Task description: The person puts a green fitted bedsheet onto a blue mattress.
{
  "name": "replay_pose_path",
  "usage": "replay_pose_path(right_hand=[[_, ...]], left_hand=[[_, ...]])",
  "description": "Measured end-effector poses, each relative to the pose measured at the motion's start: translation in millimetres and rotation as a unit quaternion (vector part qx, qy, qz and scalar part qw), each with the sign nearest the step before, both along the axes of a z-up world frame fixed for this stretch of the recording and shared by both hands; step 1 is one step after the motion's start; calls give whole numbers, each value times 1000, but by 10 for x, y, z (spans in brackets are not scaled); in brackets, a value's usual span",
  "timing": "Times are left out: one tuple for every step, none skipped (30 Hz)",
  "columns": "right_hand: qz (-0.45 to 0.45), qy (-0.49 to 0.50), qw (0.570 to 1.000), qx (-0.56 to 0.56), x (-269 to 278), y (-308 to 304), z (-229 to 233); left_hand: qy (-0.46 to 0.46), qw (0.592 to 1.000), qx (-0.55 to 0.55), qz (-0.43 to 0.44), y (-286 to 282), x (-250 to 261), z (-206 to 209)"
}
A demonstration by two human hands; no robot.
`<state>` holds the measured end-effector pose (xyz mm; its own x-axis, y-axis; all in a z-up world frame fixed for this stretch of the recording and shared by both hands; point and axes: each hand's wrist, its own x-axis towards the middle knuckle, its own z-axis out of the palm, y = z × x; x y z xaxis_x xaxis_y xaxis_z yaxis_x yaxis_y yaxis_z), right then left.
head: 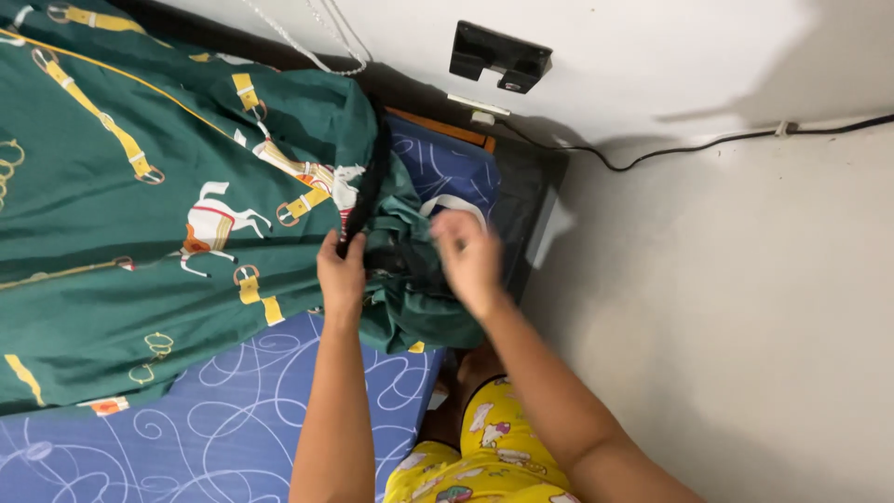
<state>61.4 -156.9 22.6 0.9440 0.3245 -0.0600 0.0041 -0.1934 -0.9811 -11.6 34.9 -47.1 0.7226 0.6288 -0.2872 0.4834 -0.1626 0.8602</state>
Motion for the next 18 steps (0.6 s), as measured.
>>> replay_pose_path(right_hand=[[-51,-105,986,-122,128,-98,24],[-99,-208,943,-240,256,-195,49],[-98,-211,943,-239,337,-225,-86],[-62,-204,931,-296,424,-260,-219],[-27,-194,916,-351,503,-296,-354],[-27,-195,915,-351,559,-337,-512],[-25,-196,915,-351,594,-378,-674],[-23,-196,915,-352,633,-419,-838],[-21,-195,916,-351,682,-449,-923],[-90,-139,944,-286,732,-478,-1008],[-159,-81,960,-217,780,-497,-1093],[-157,-80,960,-216,822,-565,-1156],[-196,63,975,-86,881,-632,-1217],[-226,204,951,47,939,-699,-1277],[-225,203,952,47,965,-789,-1270],[-192,281,922,182,992,-878,-1265],[-156,352,869,311,1016,-974,-1260],[-156,351,870,310,1048,-991,-1181]], left_hand=[[-28,998,-57,15,-2,-12,96],[-56,992,-113,30,-4,-24,193],[-59,991,-114,31,69,-52,147],[-90,990,-98,54,138,-74,103],[-120,987,-82,75,208,-100,59],[-121,986,-82,75,335,-100,158],[-140,971,-104,164,462,-121,258],[-158,947,-124,252,589,-137,355],[-157,947,-122,253,720,-241,275],[-154,949,-89,259,852,-344,199],[-151,951,-55,264,993,-449,126],[-150,951,-53,265,969,-448,194],[-54,970,48,232,943,-433,259],[45,969,147,194,918,-418,324],[43,969,147,195,767,-279,523],[65,950,277,130,619,-140,721],[86,910,400,62,470,-2,912],[85,911,399,63,341,152,949]])
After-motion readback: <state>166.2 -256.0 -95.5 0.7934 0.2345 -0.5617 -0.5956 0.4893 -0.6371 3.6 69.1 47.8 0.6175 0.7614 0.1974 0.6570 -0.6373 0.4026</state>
